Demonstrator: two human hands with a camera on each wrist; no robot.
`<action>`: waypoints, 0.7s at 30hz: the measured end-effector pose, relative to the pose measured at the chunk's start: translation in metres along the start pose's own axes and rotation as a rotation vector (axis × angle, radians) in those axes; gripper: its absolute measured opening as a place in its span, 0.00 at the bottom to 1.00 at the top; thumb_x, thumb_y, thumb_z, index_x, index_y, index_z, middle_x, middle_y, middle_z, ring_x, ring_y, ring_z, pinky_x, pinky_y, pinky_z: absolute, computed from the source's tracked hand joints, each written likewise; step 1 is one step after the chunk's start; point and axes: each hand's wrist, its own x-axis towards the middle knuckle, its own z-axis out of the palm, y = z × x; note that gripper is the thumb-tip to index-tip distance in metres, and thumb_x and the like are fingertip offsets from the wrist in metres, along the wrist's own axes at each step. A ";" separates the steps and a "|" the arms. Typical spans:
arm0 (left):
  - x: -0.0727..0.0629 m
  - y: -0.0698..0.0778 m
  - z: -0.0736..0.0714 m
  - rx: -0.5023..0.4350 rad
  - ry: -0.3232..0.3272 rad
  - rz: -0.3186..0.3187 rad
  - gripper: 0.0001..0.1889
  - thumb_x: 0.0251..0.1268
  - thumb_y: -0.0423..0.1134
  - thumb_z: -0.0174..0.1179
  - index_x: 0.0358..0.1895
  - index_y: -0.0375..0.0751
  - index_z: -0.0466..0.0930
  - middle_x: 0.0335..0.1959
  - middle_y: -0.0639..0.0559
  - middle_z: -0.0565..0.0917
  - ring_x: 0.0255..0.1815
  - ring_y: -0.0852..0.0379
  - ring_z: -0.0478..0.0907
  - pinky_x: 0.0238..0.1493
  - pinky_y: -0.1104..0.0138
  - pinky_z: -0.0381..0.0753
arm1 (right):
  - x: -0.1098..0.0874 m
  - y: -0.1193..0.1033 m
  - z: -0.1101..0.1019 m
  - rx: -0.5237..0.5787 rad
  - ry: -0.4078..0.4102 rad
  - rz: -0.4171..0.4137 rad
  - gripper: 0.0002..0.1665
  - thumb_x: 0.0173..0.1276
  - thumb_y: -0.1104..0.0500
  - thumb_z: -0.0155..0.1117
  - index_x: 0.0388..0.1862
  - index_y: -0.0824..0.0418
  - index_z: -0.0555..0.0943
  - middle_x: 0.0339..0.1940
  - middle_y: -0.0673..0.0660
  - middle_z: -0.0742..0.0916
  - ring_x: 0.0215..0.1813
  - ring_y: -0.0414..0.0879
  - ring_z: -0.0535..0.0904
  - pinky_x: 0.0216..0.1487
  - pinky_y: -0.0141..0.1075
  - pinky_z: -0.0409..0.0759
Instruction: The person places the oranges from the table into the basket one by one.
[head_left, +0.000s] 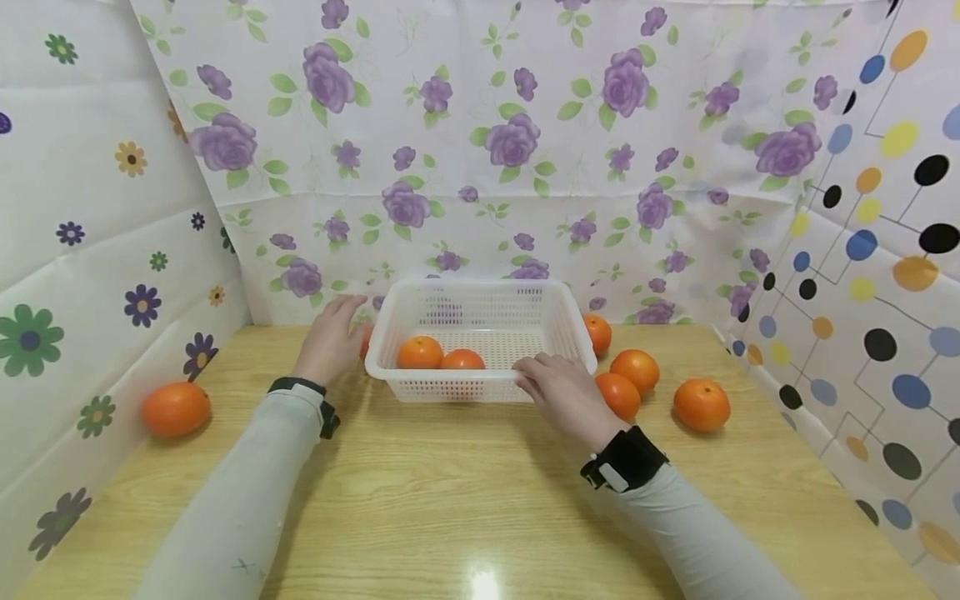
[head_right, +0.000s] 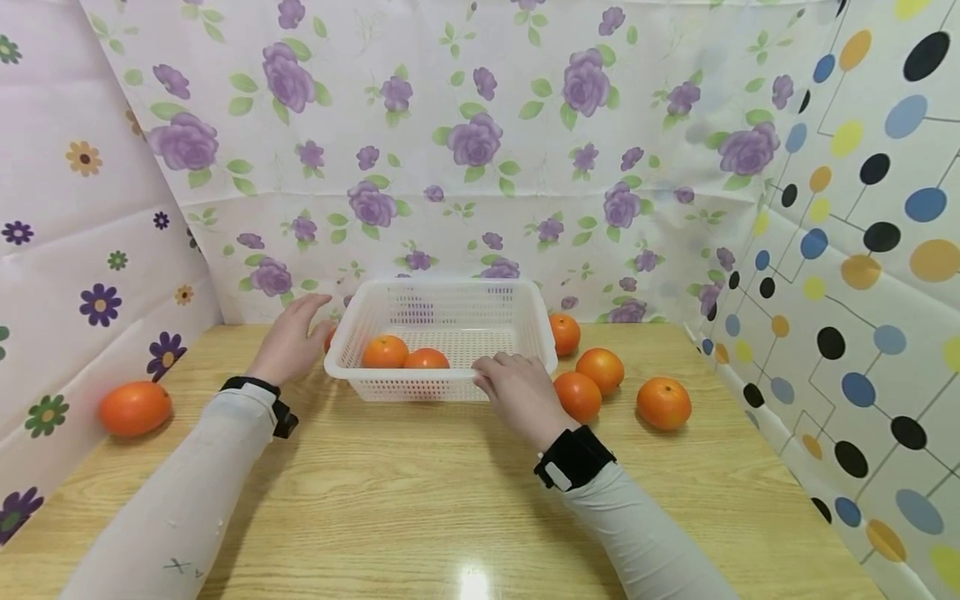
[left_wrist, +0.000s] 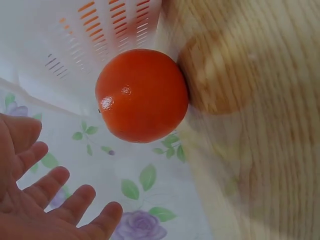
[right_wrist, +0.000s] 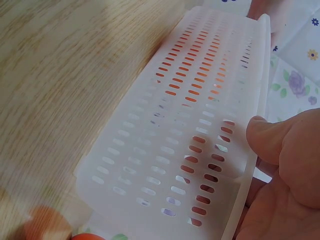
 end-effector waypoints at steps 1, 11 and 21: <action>0.000 -0.001 0.000 0.001 0.005 0.003 0.27 0.89 0.37 0.53 0.83 0.32 0.66 0.84 0.27 0.62 0.83 0.24 0.59 0.80 0.31 0.60 | 0.000 0.000 0.000 0.002 -0.003 0.001 0.14 0.87 0.54 0.65 0.63 0.58 0.87 0.50 0.53 0.90 0.53 0.51 0.85 0.62 0.52 0.78; -0.001 -0.014 0.012 0.029 -0.080 -0.065 0.32 0.87 0.38 0.55 0.85 0.28 0.60 0.84 0.24 0.60 0.84 0.24 0.57 0.81 0.32 0.59 | 0.001 0.001 0.001 -0.004 0.006 -0.003 0.14 0.85 0.55 0.66 0.61 0.59 0.87 0.49 0.53 0.90 0.52 0.52 0.85 0.61 0.53 0.79; 0.001 -0.019 0.024 0.009 -0.133 -0.049 0.41 0.78 0.39 0.66 0.85 0.27 0.58 0.84 0.23 0.59 0.85 0.24 0.55 0.82 0.32 0.55 | 0.000 0.001 0.002 -0.009 0.002 0.004 0.14 0.86 0.54 0.65 0.62 0.58 0.87 0.49 0.52 0.90 0.52 0.52 0.85 0.61 0.53 0.79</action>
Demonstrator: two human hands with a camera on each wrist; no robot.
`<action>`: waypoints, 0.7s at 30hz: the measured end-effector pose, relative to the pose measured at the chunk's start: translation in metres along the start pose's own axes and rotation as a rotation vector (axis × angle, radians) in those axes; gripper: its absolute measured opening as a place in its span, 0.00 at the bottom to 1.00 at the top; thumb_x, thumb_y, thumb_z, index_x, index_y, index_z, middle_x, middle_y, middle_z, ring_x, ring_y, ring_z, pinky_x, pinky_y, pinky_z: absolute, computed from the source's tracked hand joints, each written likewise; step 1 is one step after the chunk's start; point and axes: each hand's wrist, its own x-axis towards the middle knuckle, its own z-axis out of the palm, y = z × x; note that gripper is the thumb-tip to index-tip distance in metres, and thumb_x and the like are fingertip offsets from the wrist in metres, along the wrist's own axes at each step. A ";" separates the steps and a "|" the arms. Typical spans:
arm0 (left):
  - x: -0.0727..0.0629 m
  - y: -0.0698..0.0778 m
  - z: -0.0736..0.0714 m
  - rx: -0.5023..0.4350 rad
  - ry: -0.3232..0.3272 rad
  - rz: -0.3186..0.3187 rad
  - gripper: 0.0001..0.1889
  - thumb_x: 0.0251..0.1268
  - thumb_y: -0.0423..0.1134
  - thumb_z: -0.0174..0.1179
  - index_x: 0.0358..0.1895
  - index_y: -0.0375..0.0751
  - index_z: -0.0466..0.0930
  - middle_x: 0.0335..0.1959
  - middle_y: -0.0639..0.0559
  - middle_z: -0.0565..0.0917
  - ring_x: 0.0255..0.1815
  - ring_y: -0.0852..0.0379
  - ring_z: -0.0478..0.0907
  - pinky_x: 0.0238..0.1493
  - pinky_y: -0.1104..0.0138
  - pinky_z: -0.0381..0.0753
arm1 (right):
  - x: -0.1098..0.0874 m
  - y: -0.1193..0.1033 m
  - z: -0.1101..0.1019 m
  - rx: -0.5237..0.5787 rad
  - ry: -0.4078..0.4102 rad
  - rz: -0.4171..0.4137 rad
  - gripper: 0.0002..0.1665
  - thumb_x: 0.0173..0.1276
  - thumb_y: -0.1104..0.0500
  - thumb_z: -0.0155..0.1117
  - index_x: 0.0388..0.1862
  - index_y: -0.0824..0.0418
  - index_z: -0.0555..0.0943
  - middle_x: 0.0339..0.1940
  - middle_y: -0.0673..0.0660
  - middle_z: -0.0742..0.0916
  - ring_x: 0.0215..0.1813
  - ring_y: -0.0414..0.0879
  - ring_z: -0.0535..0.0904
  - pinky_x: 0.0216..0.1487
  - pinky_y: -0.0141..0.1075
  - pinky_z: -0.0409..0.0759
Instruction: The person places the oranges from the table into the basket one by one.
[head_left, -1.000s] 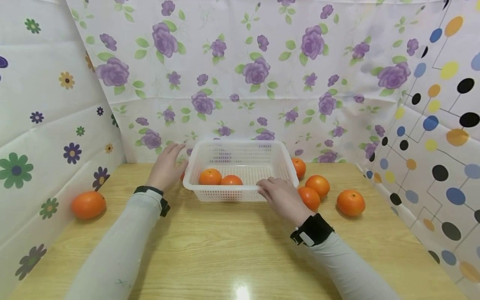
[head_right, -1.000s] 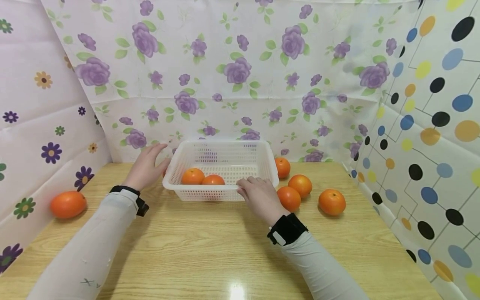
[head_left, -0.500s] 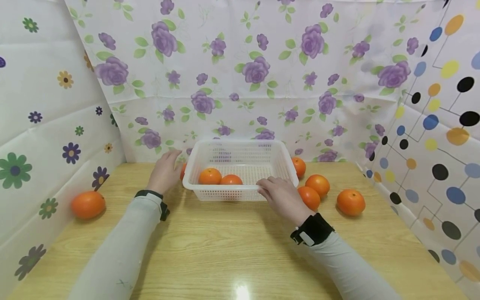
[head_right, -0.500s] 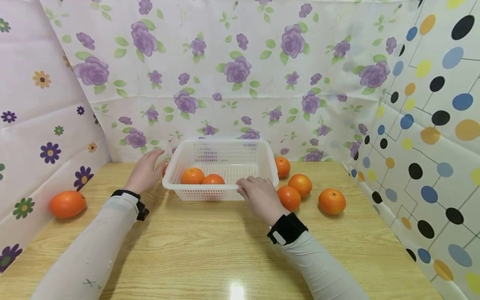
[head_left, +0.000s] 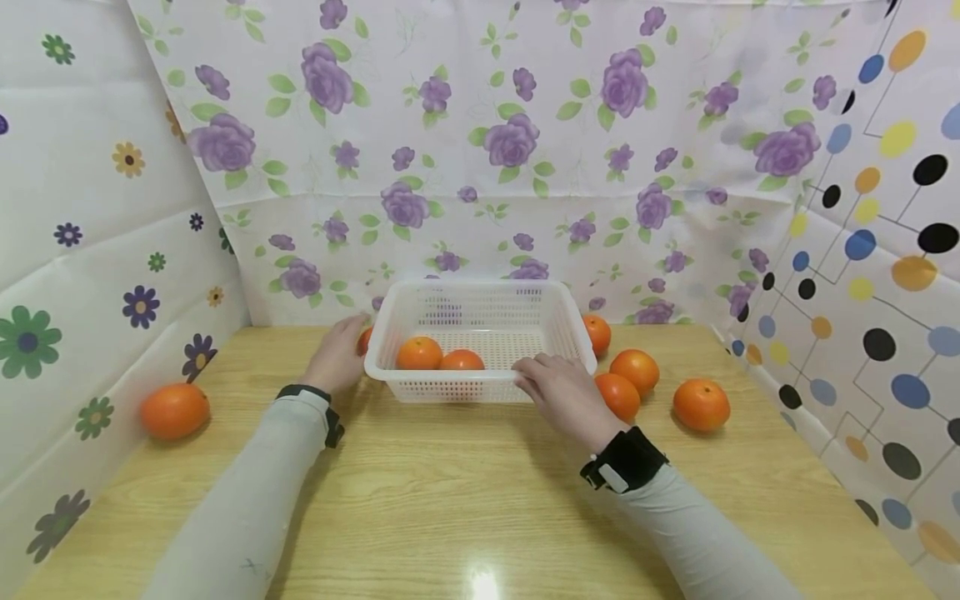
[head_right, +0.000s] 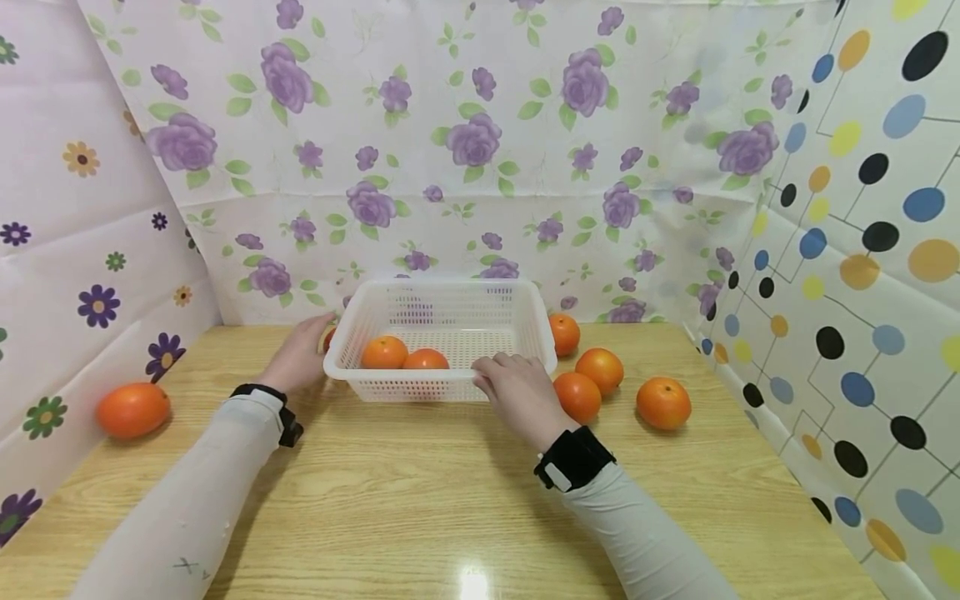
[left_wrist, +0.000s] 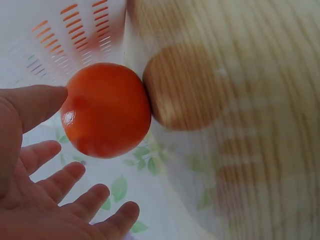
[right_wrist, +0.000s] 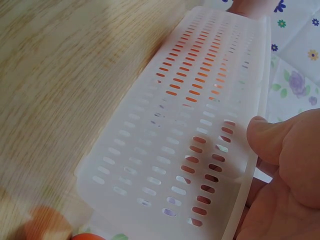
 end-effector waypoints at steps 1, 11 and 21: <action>0.001 -0.001 0.002 -0.003 -0.004 -0.001 0.41 0.78 0.40 0.67 0.86 0.27 0.58 0.84 0.23 0.59 0.85 0.24 0.55 0.82 0.32 0.55 | 0.000 0.000 0.000 0.000 0.002 0.000 0.14 0.86 0.54 0.66 0.62 0.58 0.87 0.49 0.52 0.90 0.52 0.52 0.85 0.61 0.53 0.79; 0.007 -0.006 0.014 -0.026 -0.017 0.016 0.38 0.79 0.38 0.66 0.86 0.32 0.61 0.83 0.25 0.63 0.84 0.25 0.57 0.81 0.30 0.55 | 0.000 -0.002 -0.002 0.011 -0.027 0.020 0.15 0.86 0.54 0.65 0.63 0.58 0.87 0.52 0.54 0.90 0.55 0.53 0.85 0.65 0.53 0.79; 0.012 -0.006 0.020 -0.038 0.018 0.018 0.35 0.77 0.35 0.68 0.82 0.34 0.67 0.80 0.27 0.69 0.83 0.27 0.60 0.81 0.30 0.57 | 0.000 0.000 -0.001 0.006 -0.021 0.018 0.15 0.86 0.54 0.66 0.63 0.57 0.87 0.52 0.53 0.90 0.55 0.53 0.85 0.64 0.53 0.79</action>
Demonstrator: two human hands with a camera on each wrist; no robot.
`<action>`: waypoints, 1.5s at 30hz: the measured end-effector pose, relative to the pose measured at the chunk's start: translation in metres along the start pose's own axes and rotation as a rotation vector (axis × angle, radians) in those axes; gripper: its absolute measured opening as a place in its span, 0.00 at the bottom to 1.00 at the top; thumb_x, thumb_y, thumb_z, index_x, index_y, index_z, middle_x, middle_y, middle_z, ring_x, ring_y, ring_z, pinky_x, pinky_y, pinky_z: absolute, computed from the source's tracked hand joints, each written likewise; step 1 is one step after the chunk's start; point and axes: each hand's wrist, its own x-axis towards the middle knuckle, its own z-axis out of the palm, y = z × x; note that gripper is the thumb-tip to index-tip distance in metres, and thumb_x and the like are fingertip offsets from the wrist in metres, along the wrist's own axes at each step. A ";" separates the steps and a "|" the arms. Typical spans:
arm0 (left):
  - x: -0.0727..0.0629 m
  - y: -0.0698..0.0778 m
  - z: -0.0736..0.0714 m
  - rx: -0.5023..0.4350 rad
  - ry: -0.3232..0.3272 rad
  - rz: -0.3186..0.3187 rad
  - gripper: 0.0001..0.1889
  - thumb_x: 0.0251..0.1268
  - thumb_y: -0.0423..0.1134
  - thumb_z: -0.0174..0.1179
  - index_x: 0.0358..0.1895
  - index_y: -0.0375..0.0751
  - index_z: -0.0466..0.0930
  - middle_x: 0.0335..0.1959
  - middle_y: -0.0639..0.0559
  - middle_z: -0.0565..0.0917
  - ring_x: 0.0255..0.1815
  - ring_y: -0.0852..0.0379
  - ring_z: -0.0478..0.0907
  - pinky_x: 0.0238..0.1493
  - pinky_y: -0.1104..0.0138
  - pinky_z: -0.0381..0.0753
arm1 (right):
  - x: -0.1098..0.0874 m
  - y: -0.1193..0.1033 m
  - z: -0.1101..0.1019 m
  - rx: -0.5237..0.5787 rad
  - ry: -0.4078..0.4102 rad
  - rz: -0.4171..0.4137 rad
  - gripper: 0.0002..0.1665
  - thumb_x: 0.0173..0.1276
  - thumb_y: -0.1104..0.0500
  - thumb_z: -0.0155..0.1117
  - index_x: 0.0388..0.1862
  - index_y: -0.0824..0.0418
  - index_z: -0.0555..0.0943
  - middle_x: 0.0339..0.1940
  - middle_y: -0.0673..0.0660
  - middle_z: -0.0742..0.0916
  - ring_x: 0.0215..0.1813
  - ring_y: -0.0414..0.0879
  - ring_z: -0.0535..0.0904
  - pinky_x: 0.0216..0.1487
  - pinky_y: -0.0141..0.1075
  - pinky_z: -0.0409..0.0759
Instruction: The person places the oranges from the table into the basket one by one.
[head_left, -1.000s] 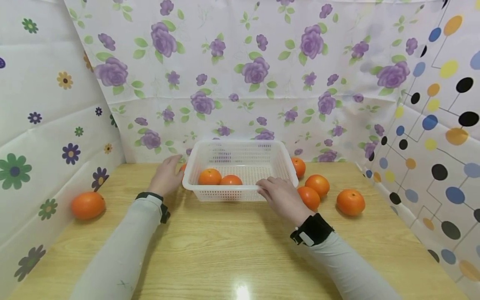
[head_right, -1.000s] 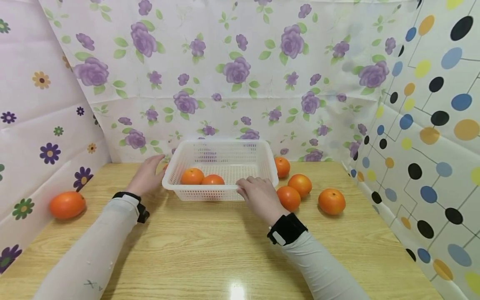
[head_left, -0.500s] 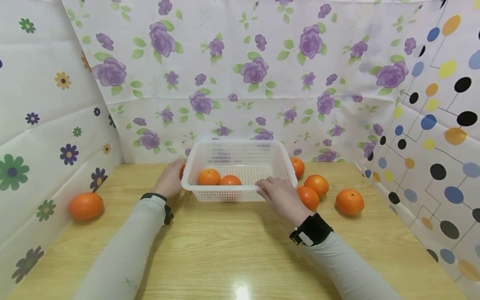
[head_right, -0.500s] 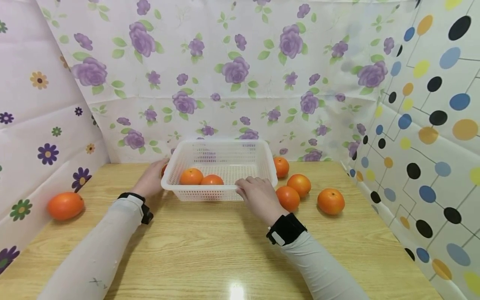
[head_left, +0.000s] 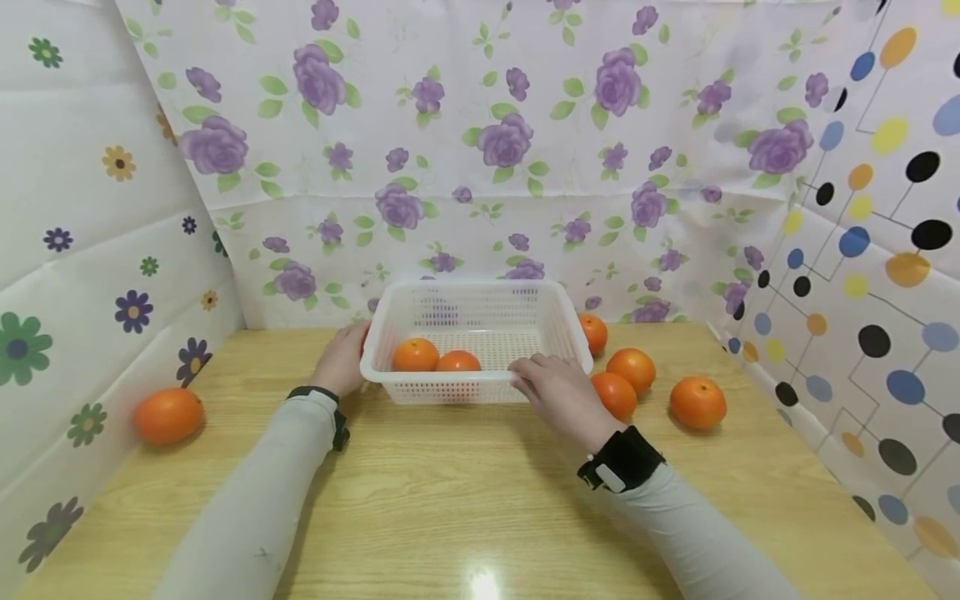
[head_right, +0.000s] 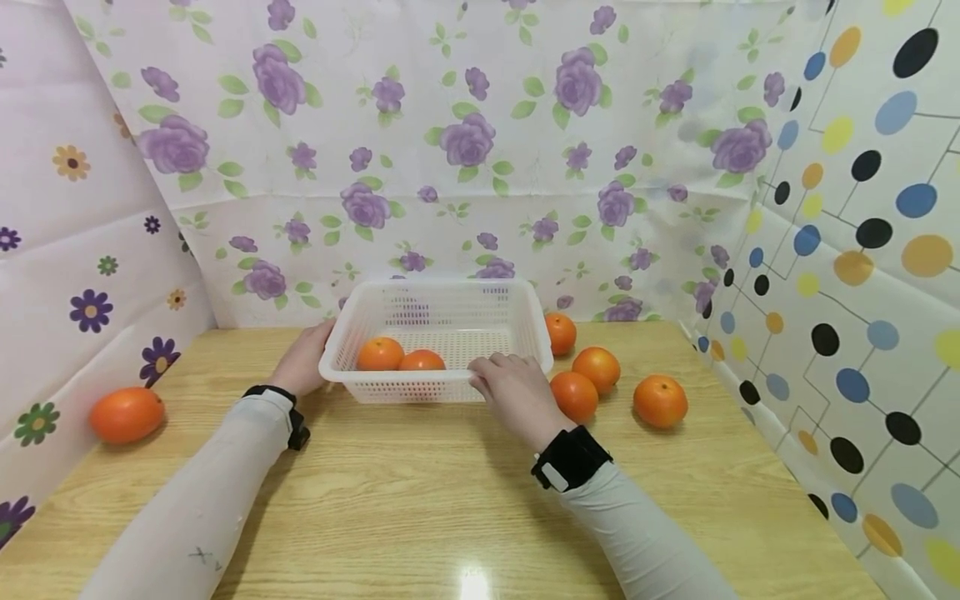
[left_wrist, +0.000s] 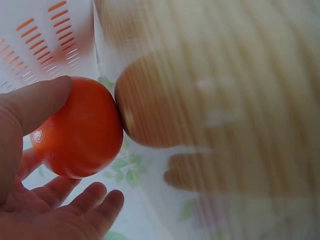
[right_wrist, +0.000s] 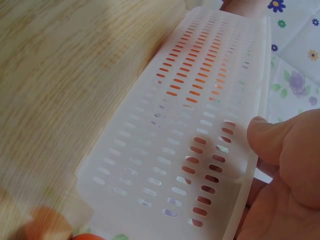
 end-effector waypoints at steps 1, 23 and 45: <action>0.001 0.000 0.000 -0.002 0.002 -0.002 0.34 0.76 0.34 0.68 0.81 0.33 0.68 0.79 0.27 0.70 0.82 0.27 0.60 0.81 0.31 0.58 | 0.000 0.000 0.000 -0.002 0.001 0.001 0.15 0.86 0.54 0.66 0.63 0.57 0.87 0.52 0.53 0.90 0.55 0.53 0.85 0.64 0.53 0.79; -0.003 -0.001 -0.004 0.017 0.014 -0.058 0.41 0.73 0.41 0.70 0.84 0.33 0.64 0.75 0.23 0.69 0.74 0.26 0.69 0.74 0.31 0.69 | -0.002 -0.001 -0.001 -0.005 0.003 -0.001 0.15 0.86 0.53 0.65 0.63 0.57 0.87 0.54 0.54 0.91 0.56 0.53 0.85 0.64 0.53 0.78; -0.024 -0.004 -0.027 -0.048 0.164 -0.186 0.43 0.74 0.48 0.69 0.85 0.33 0.61 0.75 0.22 0.66 0.67 0.25 0.73 0.70 0.31 0.74 | -0.001 -0.002 -0.001 0.006 -0.004 0.006 0.15 0.86 0.54 0.65 0.64 0.58 0.86 0.53 0.54 0.90 0.56 0.53 0.85 0.67 0.54 0.77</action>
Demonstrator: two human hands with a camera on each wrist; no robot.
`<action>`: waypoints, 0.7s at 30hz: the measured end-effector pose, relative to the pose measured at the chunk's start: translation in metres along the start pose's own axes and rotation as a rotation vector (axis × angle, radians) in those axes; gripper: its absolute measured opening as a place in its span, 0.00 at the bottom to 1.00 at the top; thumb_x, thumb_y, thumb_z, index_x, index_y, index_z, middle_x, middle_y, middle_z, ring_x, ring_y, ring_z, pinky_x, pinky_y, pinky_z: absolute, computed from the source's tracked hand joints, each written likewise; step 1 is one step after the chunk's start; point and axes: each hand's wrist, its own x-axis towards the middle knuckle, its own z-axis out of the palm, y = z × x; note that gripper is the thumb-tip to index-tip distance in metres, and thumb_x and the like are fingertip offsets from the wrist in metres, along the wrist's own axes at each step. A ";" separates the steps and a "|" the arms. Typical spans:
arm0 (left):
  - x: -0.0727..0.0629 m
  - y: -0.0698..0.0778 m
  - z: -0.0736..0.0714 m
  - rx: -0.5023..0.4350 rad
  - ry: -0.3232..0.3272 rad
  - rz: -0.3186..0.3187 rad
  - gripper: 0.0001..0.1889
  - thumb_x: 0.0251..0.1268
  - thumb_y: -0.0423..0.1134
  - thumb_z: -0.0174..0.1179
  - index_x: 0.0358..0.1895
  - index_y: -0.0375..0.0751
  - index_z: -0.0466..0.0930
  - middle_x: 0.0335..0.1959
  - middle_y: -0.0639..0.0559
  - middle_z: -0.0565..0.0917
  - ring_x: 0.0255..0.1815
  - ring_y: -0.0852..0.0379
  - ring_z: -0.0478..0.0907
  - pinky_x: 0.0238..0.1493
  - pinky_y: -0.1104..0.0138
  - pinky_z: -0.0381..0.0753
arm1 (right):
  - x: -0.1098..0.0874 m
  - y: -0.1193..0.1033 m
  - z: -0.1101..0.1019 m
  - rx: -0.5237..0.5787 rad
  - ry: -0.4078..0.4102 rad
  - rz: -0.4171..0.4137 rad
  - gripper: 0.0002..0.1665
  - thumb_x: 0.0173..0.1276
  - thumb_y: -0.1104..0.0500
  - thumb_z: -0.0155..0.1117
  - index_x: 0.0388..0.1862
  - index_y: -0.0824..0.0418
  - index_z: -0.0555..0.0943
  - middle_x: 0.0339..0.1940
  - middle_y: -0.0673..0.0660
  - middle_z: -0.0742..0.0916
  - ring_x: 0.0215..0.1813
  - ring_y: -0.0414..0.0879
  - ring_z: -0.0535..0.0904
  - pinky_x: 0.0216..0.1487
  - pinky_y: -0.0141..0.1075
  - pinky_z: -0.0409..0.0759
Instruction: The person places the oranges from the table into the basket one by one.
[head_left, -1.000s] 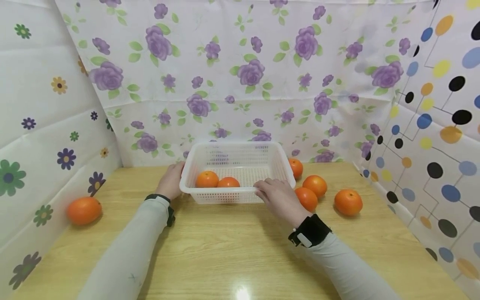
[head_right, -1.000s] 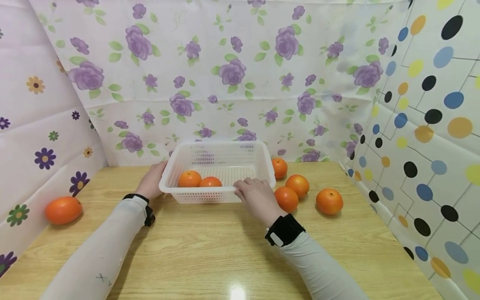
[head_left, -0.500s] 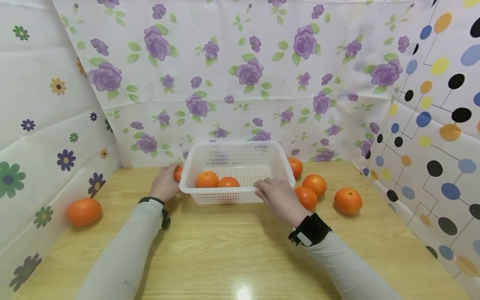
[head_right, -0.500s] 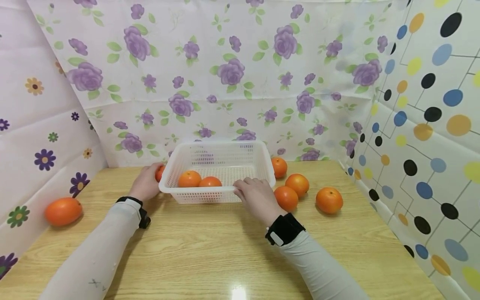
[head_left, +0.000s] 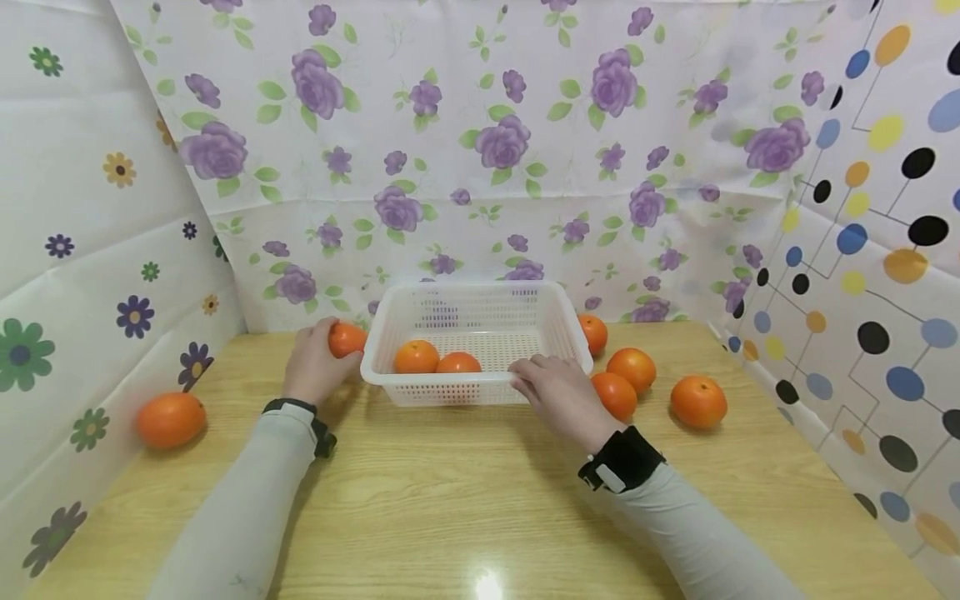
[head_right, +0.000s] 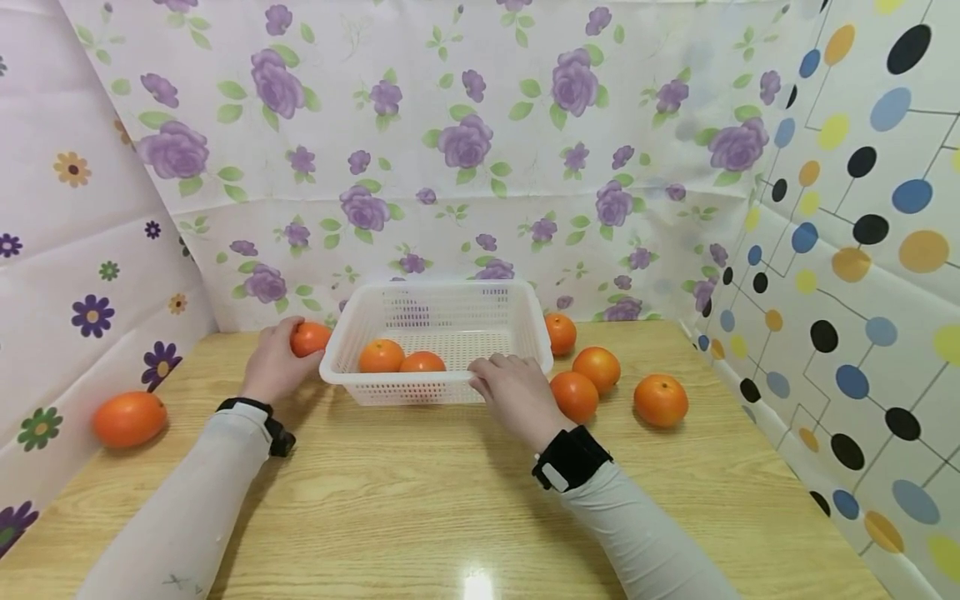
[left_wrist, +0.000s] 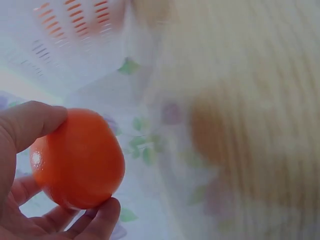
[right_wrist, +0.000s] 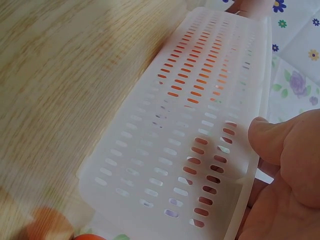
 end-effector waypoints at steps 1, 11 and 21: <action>-0.001 0.001 -0.001 -0.013 0.015 -0.006 0.43 0.75 0.47 0.68 0.85 0.34 0.60 0.75 0.23 0.66 0.67 0.26 0.73 0.70 0.31 0.74 | 0.000 0.000 0.000 0.000 0.000 0.001 0.15 0.86 0.54 0.65 0.64 0.58 0.86 0.53 0.54 0.90 0.55 0.53 0.85 0.67 0.54 0.77; -0.013 0.022 -0.016 -0.010 0.117 0.038 0.41 0.76 0.43 0.69 0.85 0.36 0.62 0.75 0.25 0.66 0.67 0.25 0.73 0.69 0.30 0.74 | 0.000 -0.001 0.001 -0.010 0.009 0.003 0.15 0.86 0.53 0.65 0.63 0.58 0.86 0.48 0.52 0.89 0.51 0.51 0.84 0.63 0.52 0.78; -0.015 0.041 -0.021 0.040 0.166 0.120 0.40 0.75 0.42 0.71 0.83 0.34 0.65 0.74 0.24 0.68 0.66 0.24 0.74 0.69 0.30 0.74 | 0.000 -0.001 0.001 -0.011 -0.002 0.011 0.16 0.87 0.52 0.63 0.65 0.57 0.86 0.52 0.53 0.90 0.54 0.52 0.85 0.64 0.52 0.77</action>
